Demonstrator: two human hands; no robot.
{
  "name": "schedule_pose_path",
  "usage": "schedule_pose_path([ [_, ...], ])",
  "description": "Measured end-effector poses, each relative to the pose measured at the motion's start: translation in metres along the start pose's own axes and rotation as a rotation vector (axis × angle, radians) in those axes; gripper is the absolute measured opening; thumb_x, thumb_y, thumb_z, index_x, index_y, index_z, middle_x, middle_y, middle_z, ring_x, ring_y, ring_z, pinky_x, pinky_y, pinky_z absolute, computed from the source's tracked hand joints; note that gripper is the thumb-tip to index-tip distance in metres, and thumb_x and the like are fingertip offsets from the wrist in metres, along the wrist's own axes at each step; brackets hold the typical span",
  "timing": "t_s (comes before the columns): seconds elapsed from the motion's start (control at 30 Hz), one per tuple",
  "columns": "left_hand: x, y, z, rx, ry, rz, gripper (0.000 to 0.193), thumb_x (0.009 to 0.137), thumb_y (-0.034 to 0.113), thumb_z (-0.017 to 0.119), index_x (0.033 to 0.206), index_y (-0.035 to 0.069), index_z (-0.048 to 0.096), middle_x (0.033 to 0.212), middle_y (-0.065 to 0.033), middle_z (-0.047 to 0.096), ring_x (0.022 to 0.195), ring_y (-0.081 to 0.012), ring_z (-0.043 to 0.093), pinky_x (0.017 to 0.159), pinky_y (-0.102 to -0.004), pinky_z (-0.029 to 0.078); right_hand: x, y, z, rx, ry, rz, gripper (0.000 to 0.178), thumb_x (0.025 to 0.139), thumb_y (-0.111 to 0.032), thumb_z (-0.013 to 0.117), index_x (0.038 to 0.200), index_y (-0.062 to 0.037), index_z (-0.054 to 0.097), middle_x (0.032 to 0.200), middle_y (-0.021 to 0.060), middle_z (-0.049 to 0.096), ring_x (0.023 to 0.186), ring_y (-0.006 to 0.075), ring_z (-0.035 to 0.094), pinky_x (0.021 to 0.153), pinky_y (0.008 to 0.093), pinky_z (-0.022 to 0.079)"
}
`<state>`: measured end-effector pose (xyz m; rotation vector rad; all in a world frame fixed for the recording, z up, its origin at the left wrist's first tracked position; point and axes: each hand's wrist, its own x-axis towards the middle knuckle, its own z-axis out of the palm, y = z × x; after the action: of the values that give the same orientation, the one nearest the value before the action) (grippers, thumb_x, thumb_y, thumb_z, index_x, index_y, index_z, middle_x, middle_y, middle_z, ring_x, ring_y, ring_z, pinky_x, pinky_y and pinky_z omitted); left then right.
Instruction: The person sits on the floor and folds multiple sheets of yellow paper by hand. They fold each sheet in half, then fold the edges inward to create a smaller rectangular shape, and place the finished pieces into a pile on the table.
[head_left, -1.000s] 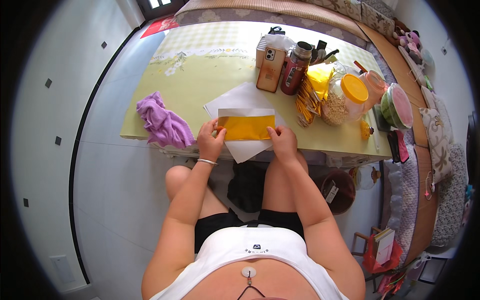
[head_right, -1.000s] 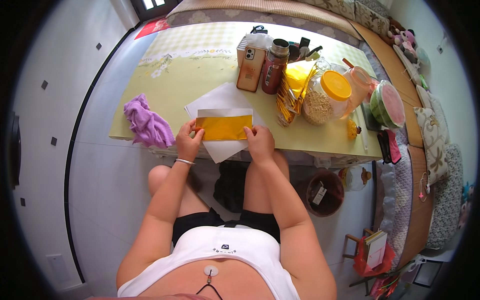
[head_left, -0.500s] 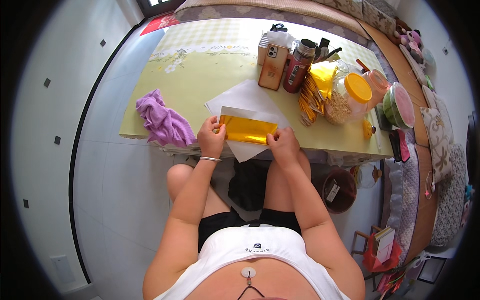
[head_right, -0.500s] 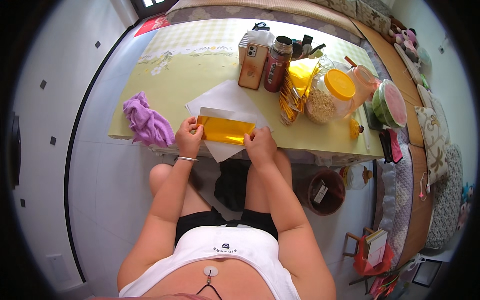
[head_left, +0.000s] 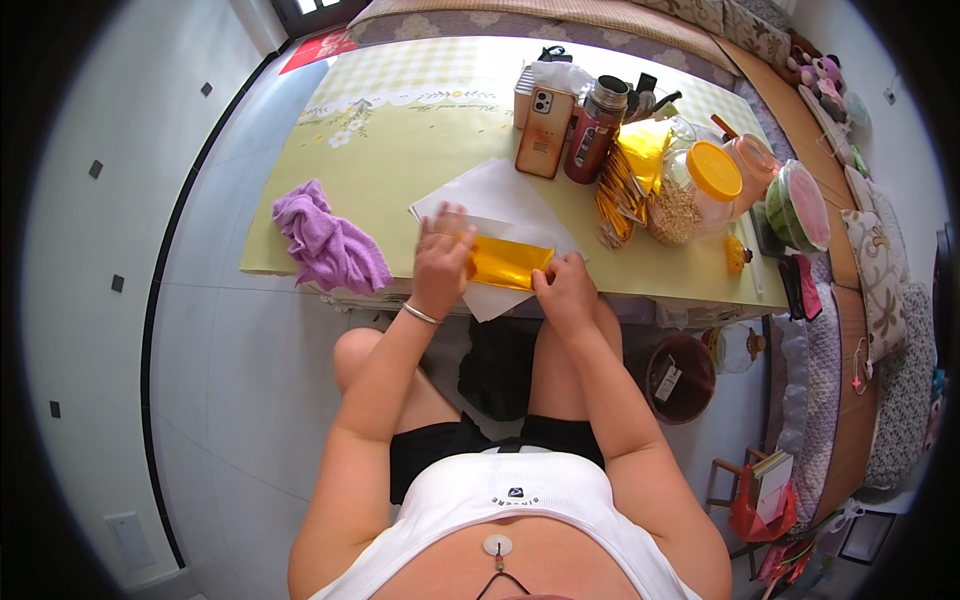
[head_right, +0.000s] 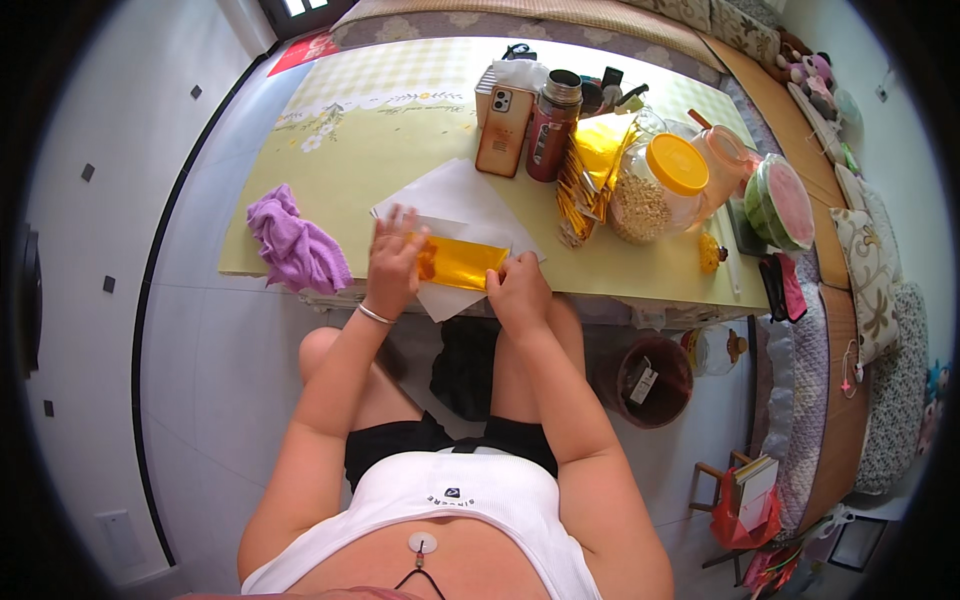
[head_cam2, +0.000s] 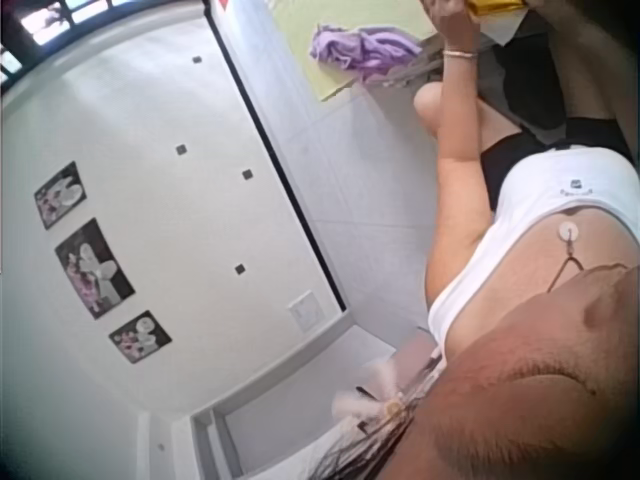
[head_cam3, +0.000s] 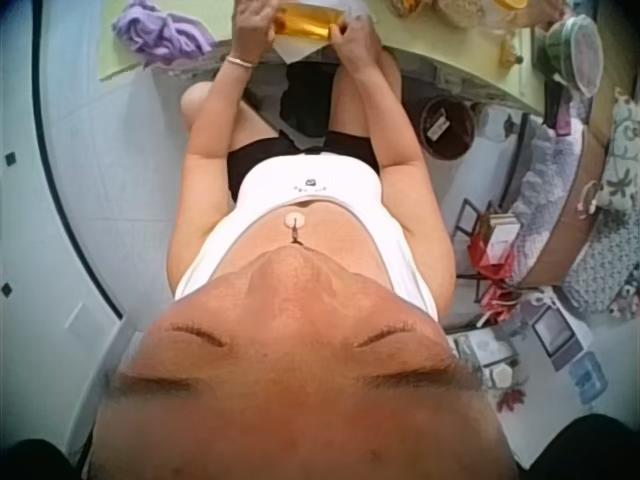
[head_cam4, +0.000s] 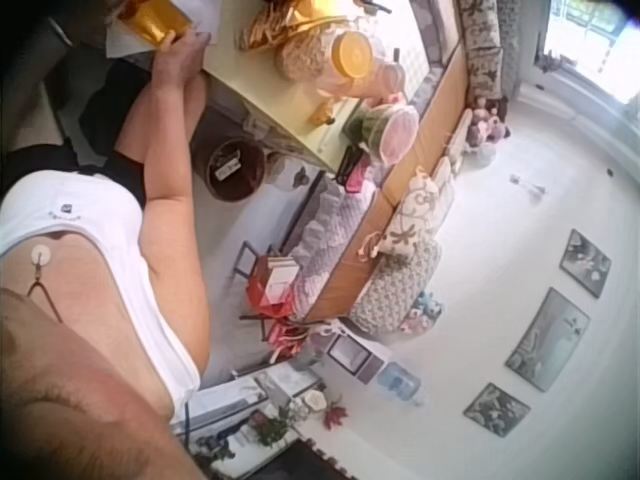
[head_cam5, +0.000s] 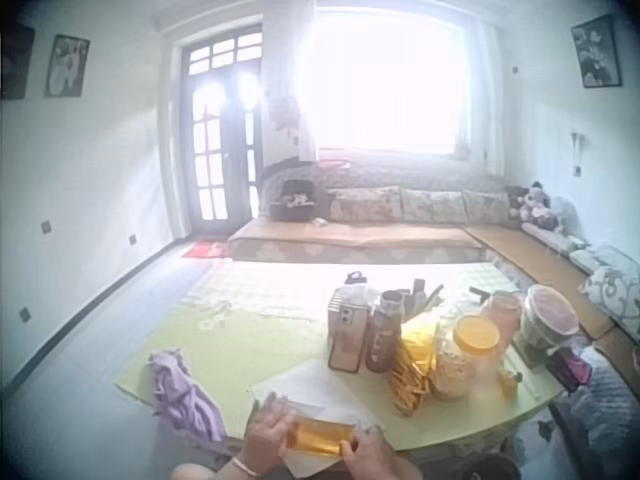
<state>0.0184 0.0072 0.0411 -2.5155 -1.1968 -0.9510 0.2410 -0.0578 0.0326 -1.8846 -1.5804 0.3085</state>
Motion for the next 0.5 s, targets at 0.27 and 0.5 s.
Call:
schedule_pose_path([
  [0.27, -0.012, 0.032, 0.015, -0.101, -0.412, 0.071, 0.058, 0.098, 0.044, 0.055, 0.148, 0.015, 0.049, 0.159, -0.0096, 0.040, 0.147, -0.0379, 0.033, 0.115, -0.0652, 0.022, -0.002, -0.001, -0.002, 0.046, -0.029, 0.016, 0.022, 0.084, -0.023, 0.073, 0.077, -0.0037, 0.067, 0.098, 0.0130, 0.060, 0.084, 0.0330, 0.064, 0.073, 0.0444, 0.053],
  [0.5, -0.014, 0.034, 0.014, -0.042, -0.436, 0.084, 0.059, 0.098, 0.045, 0.055, 0.150, 0.019, 0.047, 0.160, -0.0094, 0.037, 0.148, -0.0371, 0.031, 0.116, -0.0646, 0.019, -0.006, 0.003, -0.003, 0.087, -0.021, -0.047, 0.019, 0.082, -0.019, 0.074, 0.080, -0.0022, 0.066, 0.099, 0.0133, 0.059, 0.085, 0.0320, 0.063, 0.074, 0.0434, 0.053],
])
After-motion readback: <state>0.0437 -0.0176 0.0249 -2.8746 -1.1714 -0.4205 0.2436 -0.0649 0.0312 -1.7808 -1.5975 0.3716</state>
